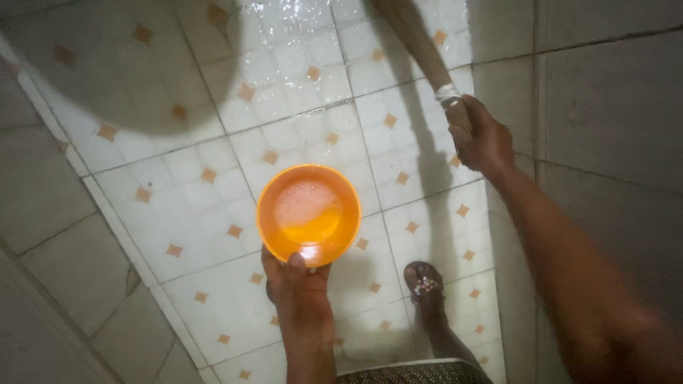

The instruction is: The person sweeps a tiled floor using a traditional broom while holding an orange bowl filled with soapy water in the other hand. The person moves around the room, sweeping different areas of the floor.

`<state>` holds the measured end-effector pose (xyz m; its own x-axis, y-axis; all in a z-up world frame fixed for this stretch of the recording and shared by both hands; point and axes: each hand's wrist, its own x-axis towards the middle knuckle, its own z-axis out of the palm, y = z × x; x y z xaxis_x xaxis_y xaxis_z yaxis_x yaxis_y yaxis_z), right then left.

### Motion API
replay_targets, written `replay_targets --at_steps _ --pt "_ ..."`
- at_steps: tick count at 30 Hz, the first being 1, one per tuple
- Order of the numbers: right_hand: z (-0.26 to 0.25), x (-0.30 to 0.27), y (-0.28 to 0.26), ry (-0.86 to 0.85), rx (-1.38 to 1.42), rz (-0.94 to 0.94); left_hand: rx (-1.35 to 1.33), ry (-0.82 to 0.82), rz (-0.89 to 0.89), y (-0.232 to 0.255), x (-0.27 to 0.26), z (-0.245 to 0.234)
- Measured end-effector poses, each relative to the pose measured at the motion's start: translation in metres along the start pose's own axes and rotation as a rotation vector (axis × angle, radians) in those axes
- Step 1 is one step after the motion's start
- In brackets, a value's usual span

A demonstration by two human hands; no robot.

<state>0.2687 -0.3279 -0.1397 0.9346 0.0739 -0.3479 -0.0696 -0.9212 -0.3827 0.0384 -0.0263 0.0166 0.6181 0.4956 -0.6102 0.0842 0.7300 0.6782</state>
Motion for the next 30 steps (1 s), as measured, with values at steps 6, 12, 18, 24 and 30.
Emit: replay_targets --at_steps 6,12,18,24,30 --pt "0.108 0.022 -0.034 0.058 0.409 0.122 0.044 0.001 0.014 -0.012 -0.016 -0.005" --pt "0.088 -0.017 -0.101 -0.196 0.129 -0.164 -0.015 -0.041 0.055 -0.014 -0.034 -0.016" --pt "0.068 -0.010 -0.036 0.077 0.278 0.131 -0.094 -0.032 0.103 -0.018 -0.047 -0.052" --pt "0.122 -0.073 -0.081 -0.066 0.514 0.241 -0.112 0.033 0.148 -0.013 -0.067 -0.068" --pt "0.107 -0.126 -0.117 -0.276 -0.007 -0.238 -0.134 0.012 0.207 -0.017 -0.086 -0.085"
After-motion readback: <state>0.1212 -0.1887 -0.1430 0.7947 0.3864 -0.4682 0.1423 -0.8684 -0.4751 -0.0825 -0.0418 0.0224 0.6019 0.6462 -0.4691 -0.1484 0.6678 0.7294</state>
